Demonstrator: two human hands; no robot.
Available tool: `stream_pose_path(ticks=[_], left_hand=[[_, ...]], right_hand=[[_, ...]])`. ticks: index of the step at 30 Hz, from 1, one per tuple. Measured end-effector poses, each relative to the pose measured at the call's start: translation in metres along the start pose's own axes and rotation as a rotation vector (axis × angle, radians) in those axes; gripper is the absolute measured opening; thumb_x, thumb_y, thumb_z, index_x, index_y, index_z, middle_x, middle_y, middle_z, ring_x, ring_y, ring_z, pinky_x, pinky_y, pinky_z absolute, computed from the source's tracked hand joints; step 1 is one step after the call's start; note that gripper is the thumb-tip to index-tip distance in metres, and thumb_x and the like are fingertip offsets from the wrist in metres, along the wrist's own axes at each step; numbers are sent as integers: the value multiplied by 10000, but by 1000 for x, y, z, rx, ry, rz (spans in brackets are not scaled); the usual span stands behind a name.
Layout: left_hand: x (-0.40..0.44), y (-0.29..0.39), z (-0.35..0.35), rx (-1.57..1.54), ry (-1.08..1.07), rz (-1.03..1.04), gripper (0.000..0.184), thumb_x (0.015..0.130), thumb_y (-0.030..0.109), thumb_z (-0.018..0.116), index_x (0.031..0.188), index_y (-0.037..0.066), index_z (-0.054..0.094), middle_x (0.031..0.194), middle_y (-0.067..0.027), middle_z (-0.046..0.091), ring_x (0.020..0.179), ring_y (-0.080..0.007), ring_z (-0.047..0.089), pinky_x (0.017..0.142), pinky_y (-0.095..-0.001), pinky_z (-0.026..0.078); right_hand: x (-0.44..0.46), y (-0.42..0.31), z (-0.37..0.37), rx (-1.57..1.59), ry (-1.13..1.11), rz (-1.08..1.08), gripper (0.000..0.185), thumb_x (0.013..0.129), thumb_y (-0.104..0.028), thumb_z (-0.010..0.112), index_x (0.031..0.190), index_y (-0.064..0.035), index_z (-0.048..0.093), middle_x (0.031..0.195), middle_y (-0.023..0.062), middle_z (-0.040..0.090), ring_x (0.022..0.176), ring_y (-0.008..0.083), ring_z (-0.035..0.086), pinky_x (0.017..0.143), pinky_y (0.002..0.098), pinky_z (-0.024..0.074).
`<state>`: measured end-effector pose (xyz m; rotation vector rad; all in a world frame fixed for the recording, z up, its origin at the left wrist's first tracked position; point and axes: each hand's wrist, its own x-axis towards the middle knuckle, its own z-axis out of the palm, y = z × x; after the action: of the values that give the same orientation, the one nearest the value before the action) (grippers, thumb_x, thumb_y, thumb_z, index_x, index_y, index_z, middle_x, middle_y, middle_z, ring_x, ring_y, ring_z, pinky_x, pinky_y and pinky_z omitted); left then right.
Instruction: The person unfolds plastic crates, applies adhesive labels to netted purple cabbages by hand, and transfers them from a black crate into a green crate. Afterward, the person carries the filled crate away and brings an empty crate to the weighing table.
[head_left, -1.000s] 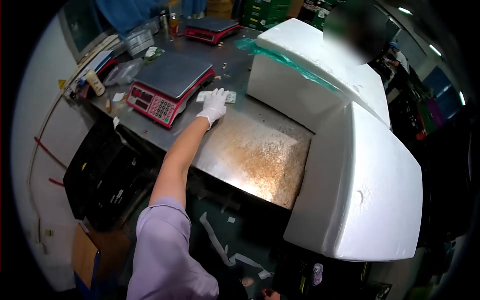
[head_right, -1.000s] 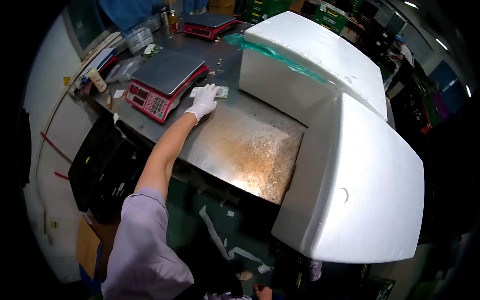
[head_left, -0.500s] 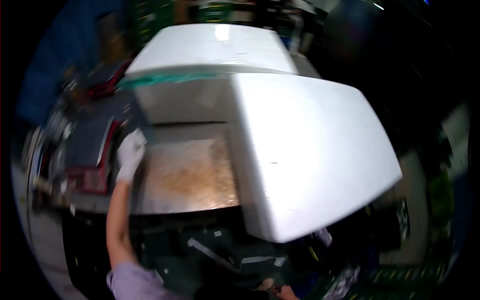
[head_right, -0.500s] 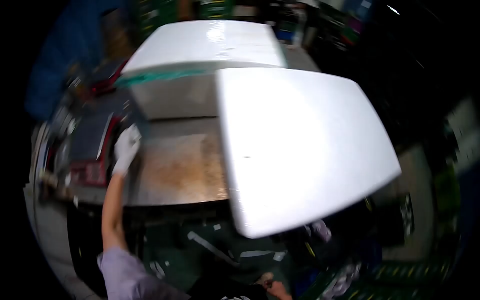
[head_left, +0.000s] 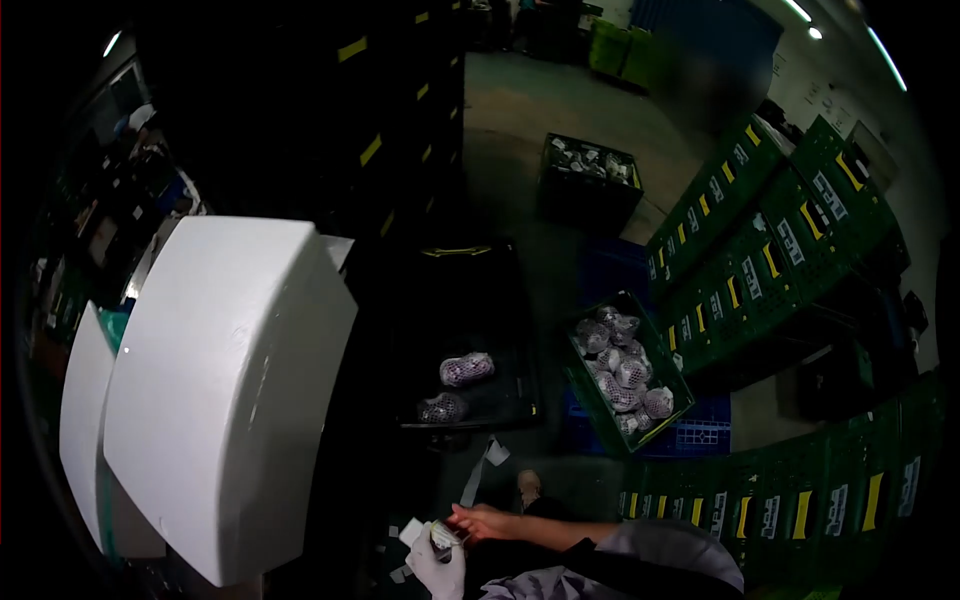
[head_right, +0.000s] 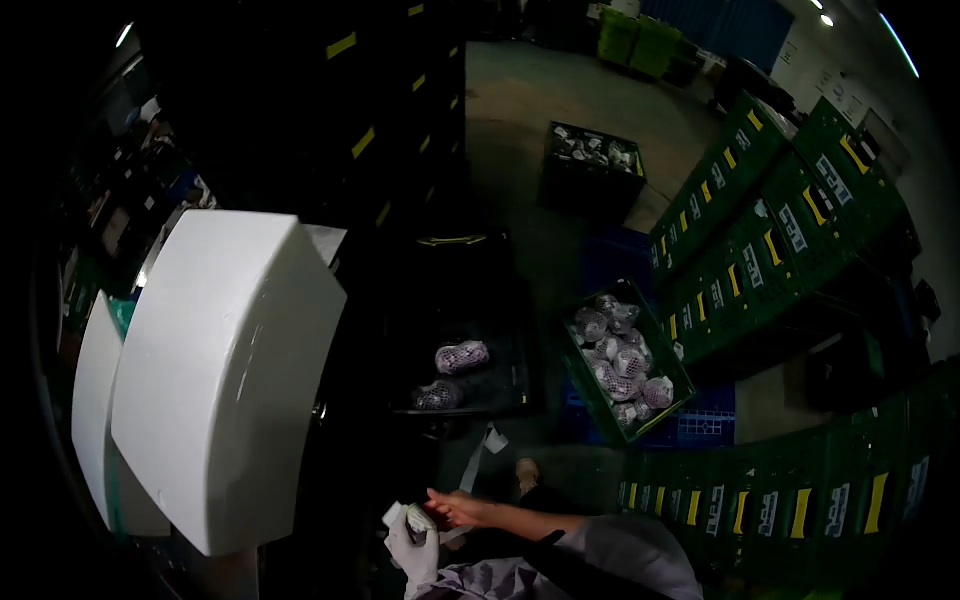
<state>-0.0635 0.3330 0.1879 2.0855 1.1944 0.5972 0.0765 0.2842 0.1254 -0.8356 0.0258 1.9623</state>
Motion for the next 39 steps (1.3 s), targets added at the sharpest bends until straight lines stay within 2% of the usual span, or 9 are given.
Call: stream_pose_path(ticks=[5, 12, 17, 19, 24, 29, 34, 37, 39], left_hand=[[41, 70, 72, 30, 15, 276, 526, 572, 127, 690, 1057, 46, 503, 920, -94, 555, 835, -272, 524, 736, -347, 365], [72, 124, 144, 29, -130, 550, 522, 571, 107, 703, 1042, 51, 486, 967, -96, 569, 817, -251, 544, 703, -344, 388], [86, 139, 157, 21, -316, 601, 505, 590, 93, 693, 1049, 54, 484, 1035, -84, 573, 781, -250, 549, 657, -326, 407], [87, 142, 155, -261, -483, 195, 564, 619, 129, 716, 1109, 31, 457, 1036, -107, 569, 881, -219, 554, 768, -322, 417], [124, 116, 169, -1039, -669, -306, 511, 741, 92, 641, 1193, -1, 422, 1143, -106, 495, 1047, -161, 471, 889, -288, 382], [203, 122, 166, -1005, -683, -400, 302, 794, 58, 569, 1077, -28, 513, 979, -69, 570, 876, -116, 532, 779, -249, 431], [241, 97, 171, -996, -626, -444, 160, 768, 22, 589, 918, -33, 583, 813, -44, 605, 705, -83, 555, 630, -212, 455], [256, 76, 173, -1006, -549, -489, 144, 775, 28, 583, 907, -28, 587, 815, -51, 612, 701, -88, 567, 628, -212, 457], [264, 70, 169, -997, -569, -550, 142, 784, 40, 581, 908, -27, 588, 814, -53, 612, 697, -87, 567, 622, -214, 459]], right_hand=[[-64, -58, -73, -96, 245, -38, 599, 824, -536, 442, 1197, -67, 433, 1127, 58, 516, 923, 131, 524, 798, 290, 420], [-118, -88, -138, 74, 244, -86, 639, 780, -618, 432, 1138, -91, 477, 1012, 48, 558, 899, 146, 548, 749, 281, 414], [-136, -116, -139, 215, 215, -347, 428, 851, -347, 497, 1151, -44, 455, 1040, 66, 543, 910, 155, 544, 760, 292, 451], [-135, -128, -136, 235, 312, -534, 305, 818, -95, 566, 1105, -17, 503, 1046, 75, 564, 931, 162, 564, 770, 290, 470], [-123, -159, -116, -261, 613, -618, 221, 787, -63, 601, 994, 11, 574, 884, 52, 624, 758, 97, 583, 649, 230, 469], [-82, -176, -89, -373, 552, -634, 243, 779, 8, 580, 1013, 65, 549, 929, 71, 610, 838, 116, 569, 763, 256, 465], [-47, -194, -75, -353, 607, -630, 203, 758, -44, 628, 932, 49, 582, 848, 75, 634, 756, 90, 585, 668, 232, 479], [-39, -218, -59, -761, 1050, -683, 231, 706, -113, 689, 874, 11, 591, 792, 92, 630, 651, 112, 594, 596, 231, 484], [-36, -232, -58, -1136, 1133, -951, 210, 675, -71, 685, 864, -21, 607, 813, 85, 617, 680, 181, 573, 611, 262, 476]])
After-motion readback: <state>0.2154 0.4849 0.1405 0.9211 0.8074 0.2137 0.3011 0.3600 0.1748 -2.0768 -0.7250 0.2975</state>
